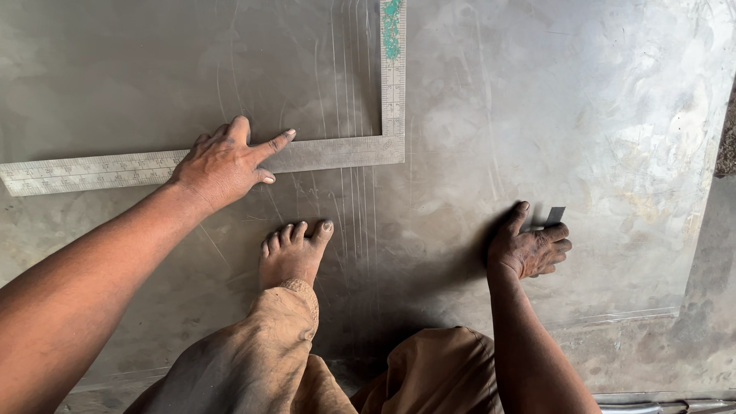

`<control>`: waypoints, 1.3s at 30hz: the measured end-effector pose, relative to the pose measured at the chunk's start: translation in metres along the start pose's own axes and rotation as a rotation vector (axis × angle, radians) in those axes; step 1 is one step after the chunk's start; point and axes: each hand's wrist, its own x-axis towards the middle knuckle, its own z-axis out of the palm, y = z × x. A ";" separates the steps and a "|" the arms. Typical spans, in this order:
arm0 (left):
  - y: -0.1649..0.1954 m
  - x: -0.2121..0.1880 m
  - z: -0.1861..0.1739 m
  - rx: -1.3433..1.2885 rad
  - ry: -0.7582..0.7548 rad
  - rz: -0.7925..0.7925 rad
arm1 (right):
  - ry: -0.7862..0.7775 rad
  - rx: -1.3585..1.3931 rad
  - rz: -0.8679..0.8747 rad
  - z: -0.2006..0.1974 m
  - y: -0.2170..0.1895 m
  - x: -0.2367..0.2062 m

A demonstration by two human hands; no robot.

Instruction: The person uses a metal square ruler and a scribing tool to draw straight lines on a large metal sheet. They reposition the ruler multiple times to create parallel and perpendicular lines across the surface.

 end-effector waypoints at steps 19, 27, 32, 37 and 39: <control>0.005 0.003 0.001 -0.012 0.035 0.011 | -0.526 0.777 -0.132 -0.013 -0.007 -0.033; 0.006 -0.001 -0.008 -0.051 0.009 -0.004 | -0.459 0.275 -0.767 0.001 -0.052 -0.067; 0.011 -0.001 -0.010 -0.031 -0.003 -0.008 | -0.506 0.025 -0.894 0.019 -0.063 -0.084; 0.014 -0.002 -0.013 -0.037 -0.008 -0.020 | -0.471 -0.046 -0.947 0.027 -0.066 -0.087; 0.015 -0.002 -0.013 -0.031 -0.014 -0.020 | -0.466 0.069 -0.968 0.028 -0.065 -0.085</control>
